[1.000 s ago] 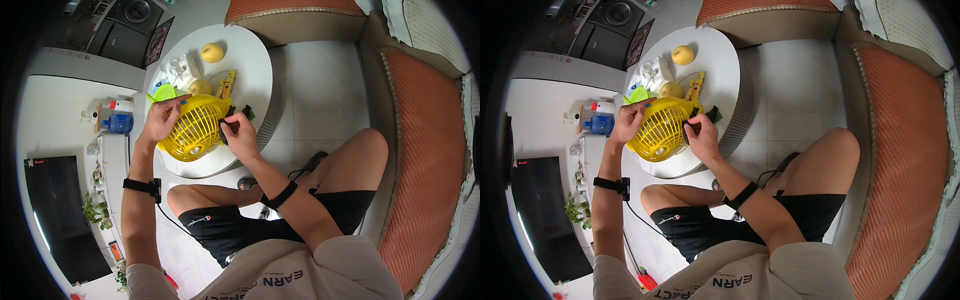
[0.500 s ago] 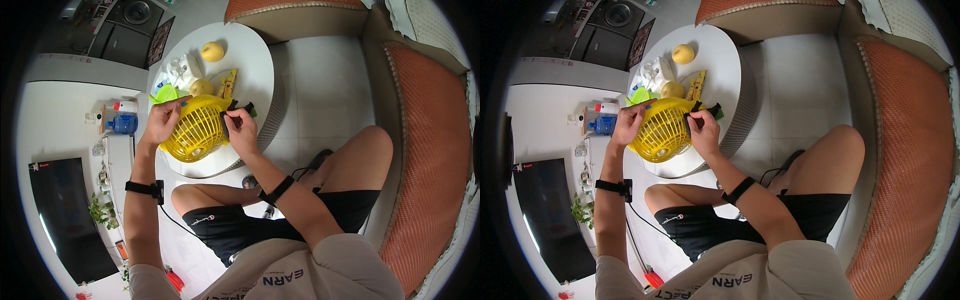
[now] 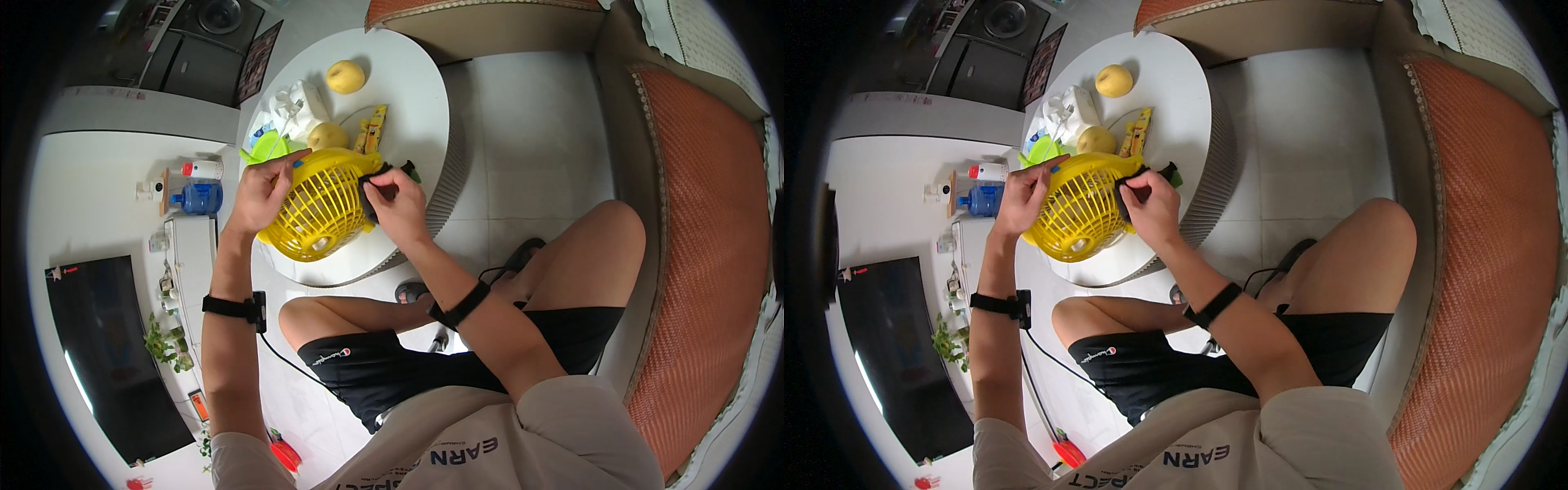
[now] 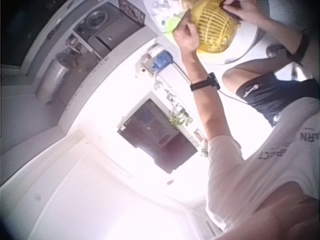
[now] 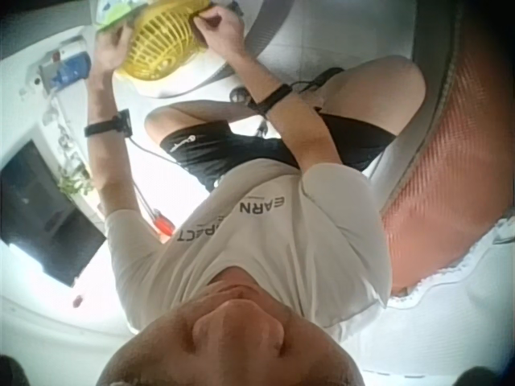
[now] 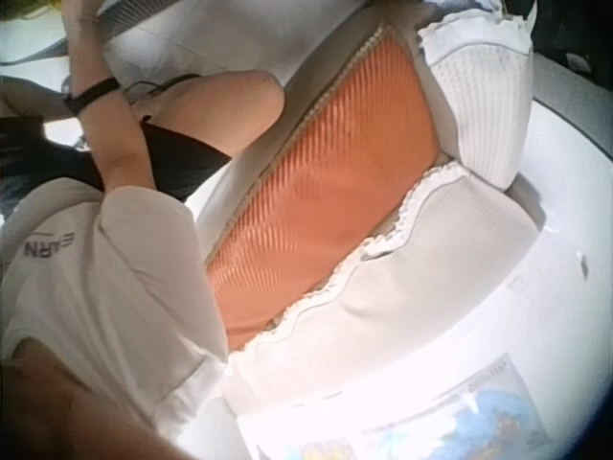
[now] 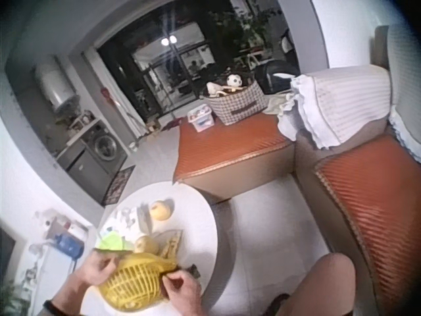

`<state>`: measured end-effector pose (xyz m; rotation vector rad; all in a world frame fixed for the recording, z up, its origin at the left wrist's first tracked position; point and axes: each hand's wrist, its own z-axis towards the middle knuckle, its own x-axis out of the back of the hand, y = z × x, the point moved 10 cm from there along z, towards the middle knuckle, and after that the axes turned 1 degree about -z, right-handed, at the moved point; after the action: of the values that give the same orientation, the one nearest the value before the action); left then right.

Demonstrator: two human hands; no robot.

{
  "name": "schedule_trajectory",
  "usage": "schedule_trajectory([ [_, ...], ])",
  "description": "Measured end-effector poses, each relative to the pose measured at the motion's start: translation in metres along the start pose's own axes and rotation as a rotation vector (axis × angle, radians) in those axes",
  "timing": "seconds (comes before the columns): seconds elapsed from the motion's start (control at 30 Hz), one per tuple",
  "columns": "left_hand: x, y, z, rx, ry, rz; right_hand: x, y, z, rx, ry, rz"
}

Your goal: The person attaches a plastic component to the back of a small yellow fan and secures it with a screwdriver before turning the fan over to display the front.

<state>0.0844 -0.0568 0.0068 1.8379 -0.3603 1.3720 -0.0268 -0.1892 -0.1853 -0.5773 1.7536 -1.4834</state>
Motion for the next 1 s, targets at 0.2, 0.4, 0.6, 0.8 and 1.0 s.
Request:
schedule_trajectory([
  [0.2, 0.001, 0.009, 0.001, -0.094, -0.009, -0.004, -0.012, -0.01, 0.024, 0.093, 0.052, -0.014],
  [0.4, 0.001, -0.006, 0.004, 0.04, 0.049, -0.031, -0.013, -0.011, 0.021, 0.207, 0.174, 0.011],
  [0.6, 0.004, -0.011, -0.002, 0.064, 0.037, -0.022, 0.001, -0.01, -0.042, 0.229, 0.17, -0.013],
  [0.8, 0.003, -0.002, 0.002, -0.051, 0.024, 0.015, -0.017, -0.014, 0.026, 0.246, 0.122, -0.041],
  [1.0, 0.004, -0.004, 0.004, 0.029, 0.051, 0.043, -0.02, 0.02, 0.027, 0.052, 0.013, 0.02],
])
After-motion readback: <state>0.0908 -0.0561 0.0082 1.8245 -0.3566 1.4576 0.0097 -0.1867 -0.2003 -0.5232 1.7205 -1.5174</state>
